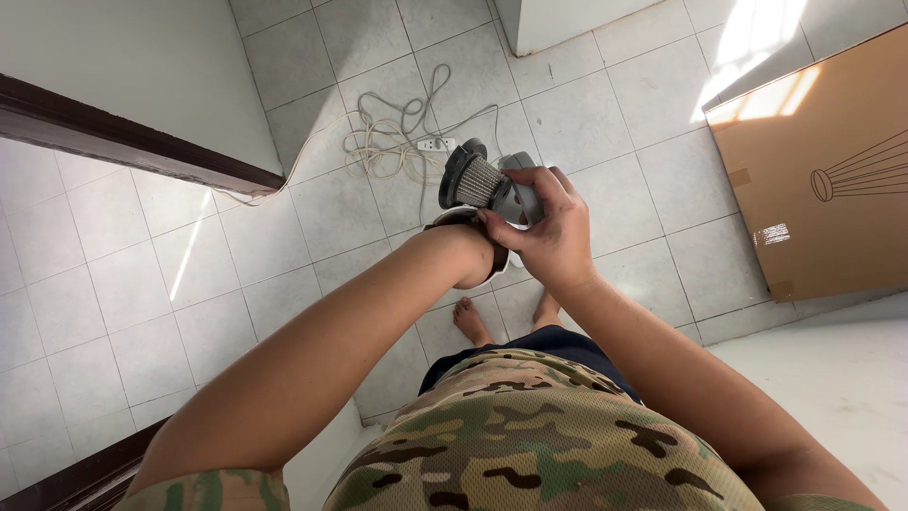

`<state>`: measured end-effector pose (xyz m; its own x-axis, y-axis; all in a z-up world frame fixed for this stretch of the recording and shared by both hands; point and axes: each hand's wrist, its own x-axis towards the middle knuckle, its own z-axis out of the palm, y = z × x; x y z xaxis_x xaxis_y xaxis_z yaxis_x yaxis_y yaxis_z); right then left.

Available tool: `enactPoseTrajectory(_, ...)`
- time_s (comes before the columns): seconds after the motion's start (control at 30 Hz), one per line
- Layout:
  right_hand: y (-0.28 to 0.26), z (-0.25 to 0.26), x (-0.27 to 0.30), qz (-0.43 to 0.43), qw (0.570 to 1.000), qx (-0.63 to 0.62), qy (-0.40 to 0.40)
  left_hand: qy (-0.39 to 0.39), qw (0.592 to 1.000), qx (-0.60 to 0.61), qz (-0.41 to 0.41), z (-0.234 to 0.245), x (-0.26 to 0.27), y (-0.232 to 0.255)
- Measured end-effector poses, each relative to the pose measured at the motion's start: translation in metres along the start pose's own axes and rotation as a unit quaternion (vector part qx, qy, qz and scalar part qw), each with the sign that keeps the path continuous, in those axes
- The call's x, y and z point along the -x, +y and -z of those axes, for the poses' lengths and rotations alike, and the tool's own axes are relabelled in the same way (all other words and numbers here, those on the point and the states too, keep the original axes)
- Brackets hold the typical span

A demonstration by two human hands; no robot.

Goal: The recorder is assembling and inspecting the components of a handheld vacuum cleaner, including the filter and dustbin.

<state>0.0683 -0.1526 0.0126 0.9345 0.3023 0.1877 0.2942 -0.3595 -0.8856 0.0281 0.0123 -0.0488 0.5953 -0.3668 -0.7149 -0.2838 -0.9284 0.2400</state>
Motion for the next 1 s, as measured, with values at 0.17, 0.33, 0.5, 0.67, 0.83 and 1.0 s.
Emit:
enactPoseTrajectory(0.17, -0.001, -0.001, 0.003, 0.006, 1.000, 0.008, 0.002, -0.009, 1.000, -0.004, 0.006, 0.019, 0.020, 0.010)
enactPoseTrajectory(0.33, -0.002, 0.000, 0.005, -0.011, 1.000, -0.001, 0.004, -0.020, 1.000, -0.007, 0.010, 0.034, 0.036, 0.016)
enactPoseTrajectory(0.5, -0.001, 0.003, 0.004, 0.003, 1.000, -0.007, -0.002, -0.031, 0.999, -0.008, 0.017, 0.062, 0.069, 0.017)
enactPoseTrajectory(0.67, 0.004, 0.009, 0.003, -0.023, 0.999, -0.025, 0.000, 0.051, 0.967, 0.248, 0.010, 0.118, 0.148, 0.003)
enactPoseTrajectory(0.83, 0.015, 0.010, 0.009, 0.000, 0.998, -0.055, -0.006, 0.163, 0.913, 0.361, 0.092, 0.135, 0.154, -0.017)
enactPoseTrajectory(1.0, 0.009, 0.012, 0.010, 0.026, 0.998, -0.047, -0.017, 0.264, 0.844, 0.457, 0.092, 0.113, 0.109, -0.026)
